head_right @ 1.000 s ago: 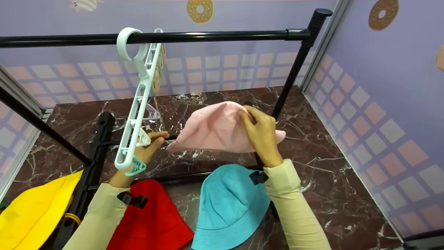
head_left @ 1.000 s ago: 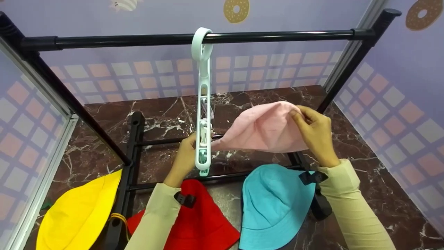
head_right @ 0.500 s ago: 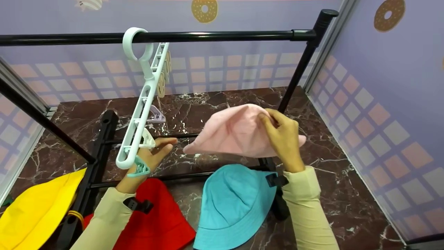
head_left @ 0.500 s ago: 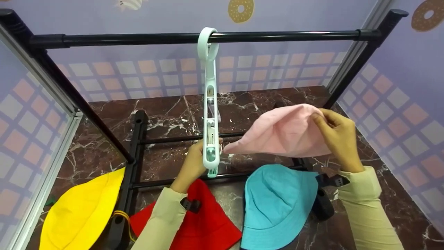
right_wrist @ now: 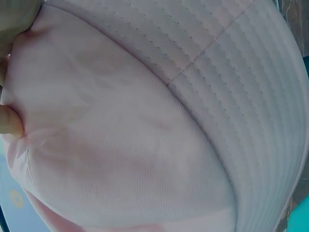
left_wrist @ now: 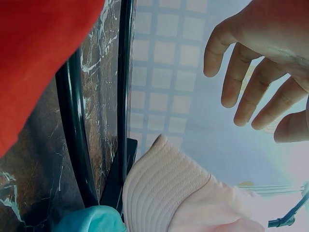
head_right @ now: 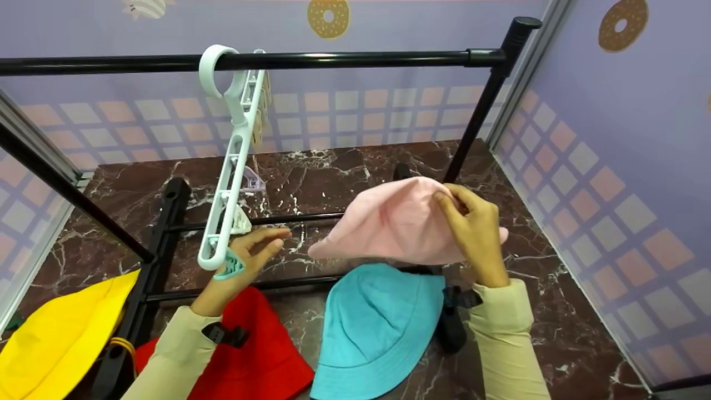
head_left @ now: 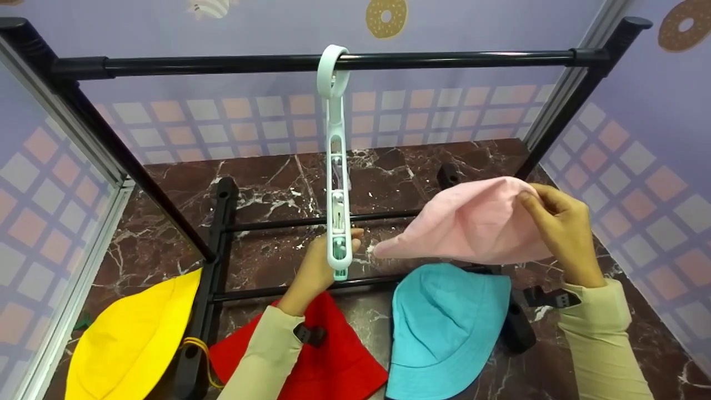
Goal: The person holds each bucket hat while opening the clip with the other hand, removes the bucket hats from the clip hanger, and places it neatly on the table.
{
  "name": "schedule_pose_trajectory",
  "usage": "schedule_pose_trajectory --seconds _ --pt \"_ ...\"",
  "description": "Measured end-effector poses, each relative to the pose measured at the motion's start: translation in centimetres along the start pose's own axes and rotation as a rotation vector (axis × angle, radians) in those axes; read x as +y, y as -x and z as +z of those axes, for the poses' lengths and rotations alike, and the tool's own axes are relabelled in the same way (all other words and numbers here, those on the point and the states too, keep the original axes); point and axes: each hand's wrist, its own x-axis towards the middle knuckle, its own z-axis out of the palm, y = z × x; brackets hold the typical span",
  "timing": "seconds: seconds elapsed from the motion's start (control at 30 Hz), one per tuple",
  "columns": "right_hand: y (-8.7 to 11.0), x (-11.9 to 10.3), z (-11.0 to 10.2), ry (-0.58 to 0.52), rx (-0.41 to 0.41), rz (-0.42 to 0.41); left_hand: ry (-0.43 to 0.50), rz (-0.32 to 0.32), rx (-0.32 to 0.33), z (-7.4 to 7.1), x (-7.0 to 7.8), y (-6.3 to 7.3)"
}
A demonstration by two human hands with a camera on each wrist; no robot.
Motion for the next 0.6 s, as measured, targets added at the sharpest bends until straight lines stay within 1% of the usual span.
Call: schedule_pose_trajectory --seconds 0.13,0.27,0.47,0.6 --pt "0.2 0.3 -0.6 -0.013 -0.013 0.016 -0.020 -0.004 0.007 0.2 0.0 0.1" --pt "0.4 0.7 -1.2 -0.025 -0.005 0.047 -0.011 0.019 0.015 0.5 -0.3 0.3" --pt "0.7 1.6 -2.0 -0.040 0.010 0.139 -0.017 0.009 -0.013 0.6 -0.3 1.0" --pt "0.8 1.8 -2.6 -0.044 0.030 0.188 -0.020 -0.002 -0.035 0.5 -0.2 1.2"
